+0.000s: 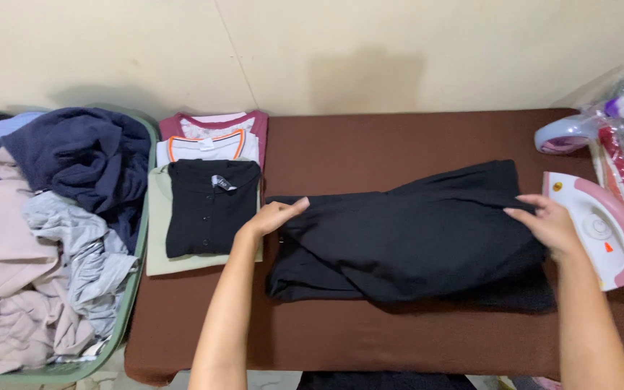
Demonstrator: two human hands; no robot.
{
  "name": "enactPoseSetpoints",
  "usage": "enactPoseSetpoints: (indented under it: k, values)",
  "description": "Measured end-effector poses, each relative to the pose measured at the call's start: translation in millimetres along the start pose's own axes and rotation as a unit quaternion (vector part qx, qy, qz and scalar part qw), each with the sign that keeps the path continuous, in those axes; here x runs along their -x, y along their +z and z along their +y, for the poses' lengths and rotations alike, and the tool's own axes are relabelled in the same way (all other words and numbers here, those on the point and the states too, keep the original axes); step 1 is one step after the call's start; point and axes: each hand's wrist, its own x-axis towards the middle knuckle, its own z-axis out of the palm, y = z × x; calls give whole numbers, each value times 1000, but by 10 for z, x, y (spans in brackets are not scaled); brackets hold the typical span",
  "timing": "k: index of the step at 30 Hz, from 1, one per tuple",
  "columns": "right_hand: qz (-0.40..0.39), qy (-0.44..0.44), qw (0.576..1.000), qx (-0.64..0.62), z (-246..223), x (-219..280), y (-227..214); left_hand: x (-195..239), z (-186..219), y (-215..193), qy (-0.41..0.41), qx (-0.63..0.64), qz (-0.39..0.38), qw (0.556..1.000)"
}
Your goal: Ironing and folding a black garment at an ironing station.
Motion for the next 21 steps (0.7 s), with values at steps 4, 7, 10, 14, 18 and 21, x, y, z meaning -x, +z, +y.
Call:
enactPoseSetpoints:
  k: [4, 7, 10, 14, 18, 21]
  values:
    - [115, 78, 972, 191, 556, 9, 113, 288, 243, 22, 121, -170, 38, 977]
    - [172, 39, 964, 199, 440, 87, 124, 436, 382, 88, 137, -195, 116, 964]
    - [193, 16, 949, 248, 285, 20, 185, 450, 438, 174, 104, -230, 172, 952]
    - [119, 23, 885, 450, 33, -103, 274, 362, 529, 224, -1, -330, 208, 921]
    - [93, -162, 919, 347, -605, -456, 314, 385, 605, 114, 222, -390, 413, 792]
    - [61, -176, 939, 289, -499, -939, 376, 343, 624, 58, 234, -404, 300, 832]
